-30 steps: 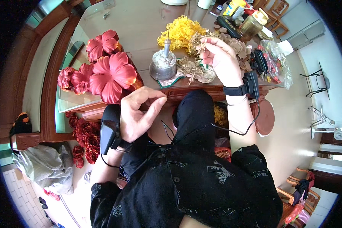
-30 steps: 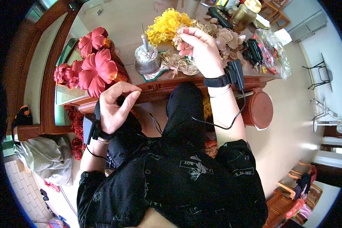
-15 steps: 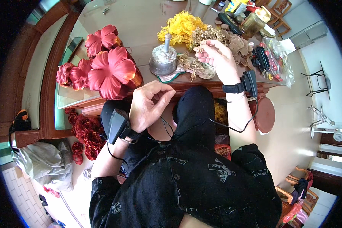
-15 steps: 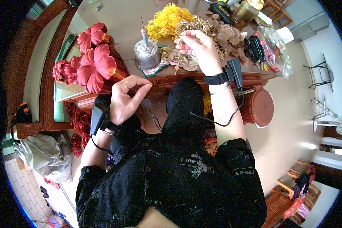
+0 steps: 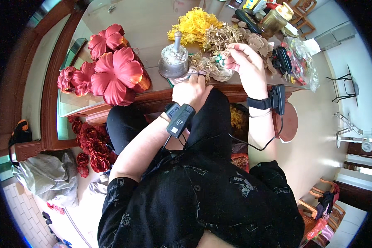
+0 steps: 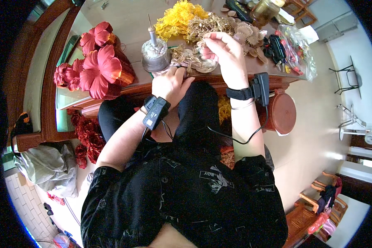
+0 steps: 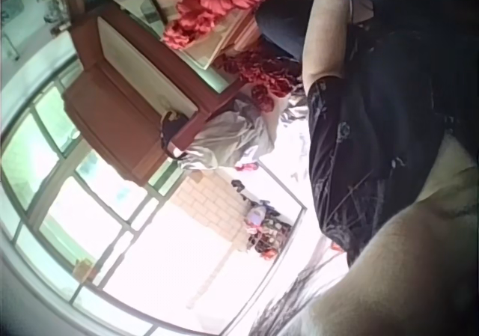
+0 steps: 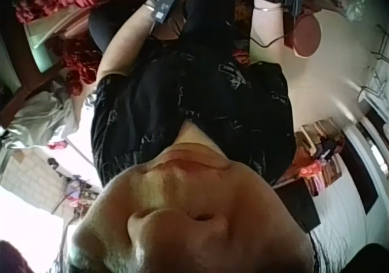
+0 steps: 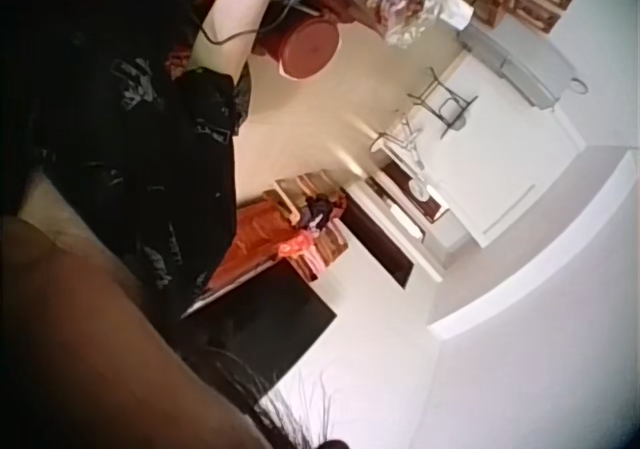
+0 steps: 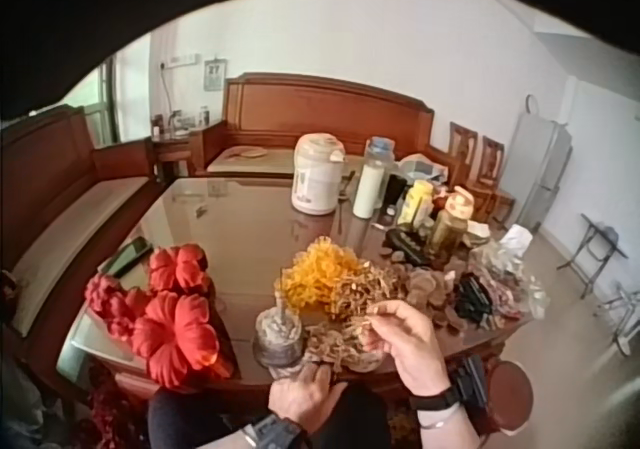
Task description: Arranging and assembling artificial flowers and petals at a workshop table.
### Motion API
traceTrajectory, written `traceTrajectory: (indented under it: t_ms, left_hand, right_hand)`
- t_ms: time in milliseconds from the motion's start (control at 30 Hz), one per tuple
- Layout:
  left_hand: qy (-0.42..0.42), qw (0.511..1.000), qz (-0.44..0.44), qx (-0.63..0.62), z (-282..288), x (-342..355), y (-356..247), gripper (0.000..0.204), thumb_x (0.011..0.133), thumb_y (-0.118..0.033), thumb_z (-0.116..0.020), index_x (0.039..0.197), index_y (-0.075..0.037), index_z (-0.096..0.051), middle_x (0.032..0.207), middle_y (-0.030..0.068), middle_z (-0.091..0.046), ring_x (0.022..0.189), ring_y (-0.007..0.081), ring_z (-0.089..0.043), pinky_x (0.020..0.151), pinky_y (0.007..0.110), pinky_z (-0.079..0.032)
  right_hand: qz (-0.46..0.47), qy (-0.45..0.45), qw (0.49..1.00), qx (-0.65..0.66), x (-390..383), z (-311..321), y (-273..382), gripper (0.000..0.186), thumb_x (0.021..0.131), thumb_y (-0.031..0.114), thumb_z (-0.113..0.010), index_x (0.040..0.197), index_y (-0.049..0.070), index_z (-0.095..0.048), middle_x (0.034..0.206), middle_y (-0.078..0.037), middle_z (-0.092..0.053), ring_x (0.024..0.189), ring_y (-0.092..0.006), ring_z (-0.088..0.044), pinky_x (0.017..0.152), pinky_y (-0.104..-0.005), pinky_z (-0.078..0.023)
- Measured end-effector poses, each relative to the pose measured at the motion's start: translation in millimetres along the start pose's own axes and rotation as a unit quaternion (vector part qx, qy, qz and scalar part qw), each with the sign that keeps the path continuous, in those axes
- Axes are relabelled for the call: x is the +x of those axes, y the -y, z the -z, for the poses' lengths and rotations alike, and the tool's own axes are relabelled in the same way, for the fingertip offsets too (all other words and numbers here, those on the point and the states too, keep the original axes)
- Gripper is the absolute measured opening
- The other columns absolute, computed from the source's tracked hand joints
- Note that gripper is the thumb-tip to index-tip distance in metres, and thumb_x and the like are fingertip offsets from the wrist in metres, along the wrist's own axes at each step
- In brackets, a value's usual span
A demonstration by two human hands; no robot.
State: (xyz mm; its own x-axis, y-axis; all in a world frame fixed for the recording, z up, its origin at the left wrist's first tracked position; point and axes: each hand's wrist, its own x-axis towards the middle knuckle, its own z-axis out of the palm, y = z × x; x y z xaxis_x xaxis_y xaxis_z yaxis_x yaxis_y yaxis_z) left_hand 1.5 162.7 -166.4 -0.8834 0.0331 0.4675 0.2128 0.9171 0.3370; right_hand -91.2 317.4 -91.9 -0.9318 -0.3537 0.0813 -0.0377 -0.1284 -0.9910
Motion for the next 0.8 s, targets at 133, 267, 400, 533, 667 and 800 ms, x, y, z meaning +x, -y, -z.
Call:
traceTrajectory:
  t_ms: [133, 267, 400, 533, 667, 800]
  left_hand:
    - [-0.004, 1.0, 0.017, -0.001, -15, 7, 1, 0.021, 0.085, -0.026, -0.063, 0.085, -0.006, -0.057, 0.083, 0.01, -0.062, 0.067, 0.0265, -0.066, 0.056, 0.034, -0.054]
    - [-0.003, 0.996, 0.063, -0.07, -15, 15, 4, 0.016, 0.085, -0.02, -0.06, 0.08, -0.005, -0.057, 0.076, 0.0132, -0.064, 0.065, 0.0302, -0.066, 0.058, 0.04, -0.054]
    - [0.015, 0.988, 0.11, -0.107, -5, 31, 1, 0.016, 0.084, -0.021, -0.063, 0.082, -0.004, -0.063, 0.077, 0.0142, -0.066, 0.071, 0.0322, -0.065, 0.066, 0.041, -0.051]
    - [-0.016, 0.988, 0.102, -0.114, -2, 44, 6, 0.017, 0.084, -0.02, -0.063, 0.081, -0.004, -0.063, 0.074, 0.0156, -0.066, 0.07, 0.0341, -0.065, 0.065, 0.041, -0.051]
    - [-0.016, 0.984, 0.107, -0.144, -1, 46, 9, 0.015, 0.083, -0.018, -0.065, 0.085, -0.003, -0.065, 0.075, 0.0163, -0.067, 0.07, 0.0351, -0.065, 0.065, 0.041, -0.052]
    - [-0.044, 0.982, 0.081, -0.163, 0, 41, 6, 0.018, 0.081, -0.015, -0.068, 0.091, -0.002, -0.063, 0.082, 0.018, -0.067, 0.075, 0.0349, -0.066, 0.068, 0.041, -0.052]
  right_hand:
    - [0.013, -0.021, 0.999, 0.024, -7, 12, -2, 0.017, 0.092, 0.01, -0.06, 0.106, 0.0, -0.061, 0.088, -0.005, -0.065, 0.073, -0.0119, -0.064, 0.067, -0.0247, -0.054]
    - [-0.001, -0.032, 0.999, 0.021, -13, 16, -4, 0.015, 0.093, 0.009, -0.058, 0.105, 0.001, -0.061, 0.085, -0.003, -0.064, 0.073, -0.0105, -0.062, 0.068, -0.0251, -0.052]
    - [-0.001, -0.033, 0.998, 0.046, -16, 21, -12, 0.016, 0.093, 0.009, -0.058, 0.107, 0.0, -0.06, 0.089, -0.006, -0.066, 0.073, -0.0114, -0.064, 0.067, -0.0249, -0.053]
    - [-0.001, -0.033, 0.998, 0.053, -18, 26, -17, 0.017, 0.092, 0.009, -0.059, 0.107, 0.0, -0.06, 0.09, -0.007, -0.066, 0.074, -0.0118, -0.064, 0.067, -0.0245, -0.054]
    - [-0.01, -0.042, 0.998, 0.041, -20, 30, -19, 0.017, 0.092, 0.01, -0.06, 0.106, 0.001, -0.06, 0.089, -0.006, -0.066, 0.074, -0.0117, -0.064, 0.067, -0.0246, -0.054]
    - [-0.03, -0.058, 0.997, 0.046, -23, 29, -25, 0.016, 0.092, 0.01, -0.06, 0.106, 0.002, -0.061, 0.087, -0.004, -0.065, 0.074, -0.011, -0.063, 0.067, -0.0254, -0.054]
